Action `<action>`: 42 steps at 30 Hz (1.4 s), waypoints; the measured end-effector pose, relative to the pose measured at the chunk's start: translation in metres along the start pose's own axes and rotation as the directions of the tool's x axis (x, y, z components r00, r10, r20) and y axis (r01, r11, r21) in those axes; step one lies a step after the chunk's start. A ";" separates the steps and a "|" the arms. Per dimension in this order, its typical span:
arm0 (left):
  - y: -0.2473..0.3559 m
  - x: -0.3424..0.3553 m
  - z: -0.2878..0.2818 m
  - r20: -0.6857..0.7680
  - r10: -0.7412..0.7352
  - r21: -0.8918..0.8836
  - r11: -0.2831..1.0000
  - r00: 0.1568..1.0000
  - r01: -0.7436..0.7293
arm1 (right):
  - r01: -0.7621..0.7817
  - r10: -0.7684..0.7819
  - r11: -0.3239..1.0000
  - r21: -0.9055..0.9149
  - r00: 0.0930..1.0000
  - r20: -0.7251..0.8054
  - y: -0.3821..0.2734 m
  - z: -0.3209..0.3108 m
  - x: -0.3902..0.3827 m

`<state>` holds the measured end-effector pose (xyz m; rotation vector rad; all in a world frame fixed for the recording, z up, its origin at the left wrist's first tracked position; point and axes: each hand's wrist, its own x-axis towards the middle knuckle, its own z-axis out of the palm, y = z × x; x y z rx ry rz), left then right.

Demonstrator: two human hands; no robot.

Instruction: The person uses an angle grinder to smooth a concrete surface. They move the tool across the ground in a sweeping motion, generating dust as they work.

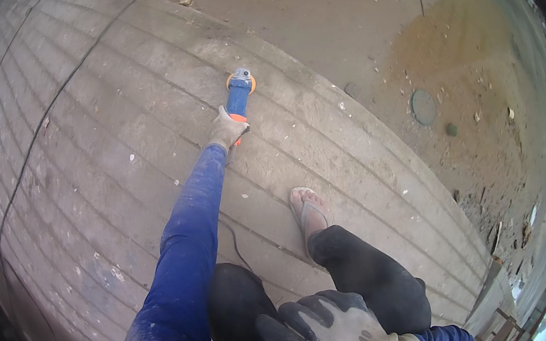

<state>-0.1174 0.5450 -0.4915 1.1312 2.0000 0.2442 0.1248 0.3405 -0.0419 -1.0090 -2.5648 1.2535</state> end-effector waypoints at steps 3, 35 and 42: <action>0.023 -0.019 0.028 0.190 0.005 0.107 0.994 0.982 -0.026 | 0.015 -0.015 1.000 -0.015 1.000 0.005 0.002 0.008 -0.004; 0.096 0.060 0.071 0.097 0.018 0.091 0.996 0.995 -0.027 | -0.106 0.101 0.991 0.084 0.993 0.065 0.048 -0.052 0.001; 0.131 0.029 0.121 0.251 0.057 0.197 0.975 0.966 -0.108 | -0.180 0.171 0.981 0.071 0.979 0.109 0.044 -0.058 0.005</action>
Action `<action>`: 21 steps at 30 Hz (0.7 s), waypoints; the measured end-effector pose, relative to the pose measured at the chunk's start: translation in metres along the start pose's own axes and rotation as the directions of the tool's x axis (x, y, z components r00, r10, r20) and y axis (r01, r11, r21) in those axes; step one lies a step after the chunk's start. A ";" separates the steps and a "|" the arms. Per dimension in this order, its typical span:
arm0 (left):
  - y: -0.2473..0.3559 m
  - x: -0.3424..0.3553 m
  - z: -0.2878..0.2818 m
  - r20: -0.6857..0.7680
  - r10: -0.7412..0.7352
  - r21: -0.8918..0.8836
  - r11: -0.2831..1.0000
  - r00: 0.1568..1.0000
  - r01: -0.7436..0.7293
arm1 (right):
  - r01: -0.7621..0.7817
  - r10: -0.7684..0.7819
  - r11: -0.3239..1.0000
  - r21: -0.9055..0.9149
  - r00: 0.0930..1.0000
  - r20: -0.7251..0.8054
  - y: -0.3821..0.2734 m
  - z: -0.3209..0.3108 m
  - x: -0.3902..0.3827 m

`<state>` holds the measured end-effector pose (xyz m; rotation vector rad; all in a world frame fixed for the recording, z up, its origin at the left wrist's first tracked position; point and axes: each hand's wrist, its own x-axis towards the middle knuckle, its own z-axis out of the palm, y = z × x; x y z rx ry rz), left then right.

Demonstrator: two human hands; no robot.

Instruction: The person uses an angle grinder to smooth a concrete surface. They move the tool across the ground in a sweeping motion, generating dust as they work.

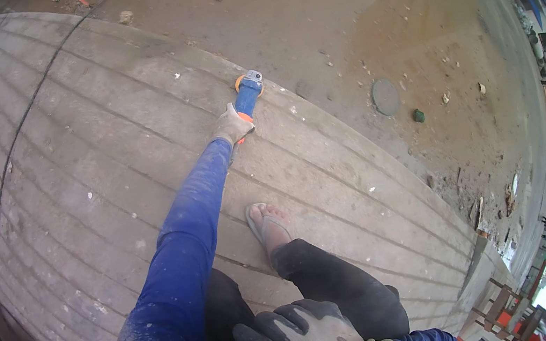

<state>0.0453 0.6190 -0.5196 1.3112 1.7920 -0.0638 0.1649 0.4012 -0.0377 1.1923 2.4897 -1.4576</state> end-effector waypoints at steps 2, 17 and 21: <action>-0.008 -0.002 0.001 0.034 0.052 0.019 0.998 0.998 -0.053 | 0.003 -0.003 1.000 -0.010 1.000 -0.010 0.001 -0.001 0.001; -0.100 0.070 -0.141 -0.286 -0.218 -0.287 0.949 0.933 0.134 | 0.030 -0.032 0.997 0.077 0.999 0.023 0.024 -0.017 0.005; -0.068 0.070 -0.112 -0.250 -0.092 -0.217 0.976 0.964 0.037 | 0.027 -0.029 0.997 0.075 0.999 0.022 0.021 -0.018 0.008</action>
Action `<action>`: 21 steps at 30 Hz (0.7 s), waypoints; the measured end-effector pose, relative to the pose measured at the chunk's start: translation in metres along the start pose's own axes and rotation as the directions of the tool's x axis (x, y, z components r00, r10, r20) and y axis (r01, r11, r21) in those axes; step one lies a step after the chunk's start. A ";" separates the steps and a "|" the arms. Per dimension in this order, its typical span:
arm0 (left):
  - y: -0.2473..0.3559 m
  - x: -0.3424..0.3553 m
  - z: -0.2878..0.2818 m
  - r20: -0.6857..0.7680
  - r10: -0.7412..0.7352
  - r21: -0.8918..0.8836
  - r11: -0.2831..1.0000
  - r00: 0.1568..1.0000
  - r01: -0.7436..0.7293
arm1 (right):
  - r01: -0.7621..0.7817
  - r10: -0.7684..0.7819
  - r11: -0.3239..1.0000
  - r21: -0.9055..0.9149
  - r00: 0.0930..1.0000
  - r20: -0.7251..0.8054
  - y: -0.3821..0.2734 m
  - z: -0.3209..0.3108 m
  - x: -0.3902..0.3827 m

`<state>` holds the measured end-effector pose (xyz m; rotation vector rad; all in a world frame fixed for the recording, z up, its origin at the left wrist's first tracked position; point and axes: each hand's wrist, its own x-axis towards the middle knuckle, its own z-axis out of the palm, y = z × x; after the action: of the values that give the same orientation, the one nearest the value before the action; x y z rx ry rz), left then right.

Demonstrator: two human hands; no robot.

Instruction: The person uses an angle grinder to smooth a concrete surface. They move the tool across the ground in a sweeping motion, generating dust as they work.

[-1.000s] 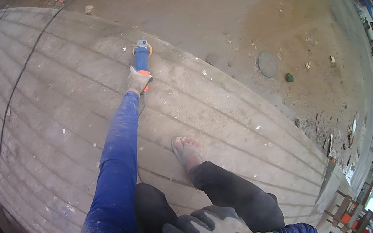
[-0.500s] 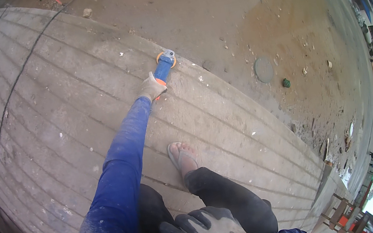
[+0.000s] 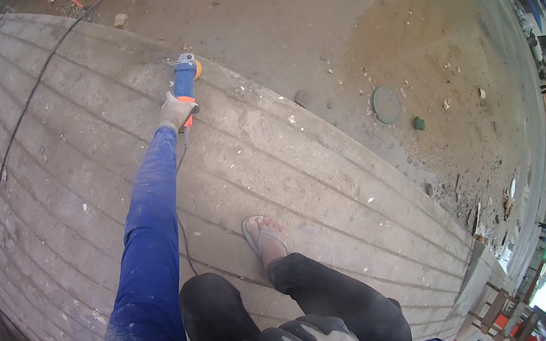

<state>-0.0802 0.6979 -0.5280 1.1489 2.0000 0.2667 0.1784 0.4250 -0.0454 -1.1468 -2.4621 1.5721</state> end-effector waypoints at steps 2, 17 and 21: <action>0.007 -0.004 0.027 0.018 0.036 0.070 0.997 0.999 -0.038 | -0.011 0.012 1.000 -0.019 1.000 0.010 -0.001 -0.002 0.001; 0.014 -0.132 0.100 0.366 0.093 0.227 0.956 0.926 -0.185 | -0.039 0.024 0.996 -0.085 0.986 -0.168 -0.014 0.030 -0.016; -0.030 -0.110 0.042 0.156 0.023 0.103 0.994 0.988 -0.039 | -0.048 0.027 0.990 -0.134 0.988 -0.154 -0.014 0.040 -0.029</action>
<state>-0.0386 0.5850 -0.5131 1.2300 1.8798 0.0848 0.1771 0.3735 -0.0438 -1.2868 -2.4950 1.2873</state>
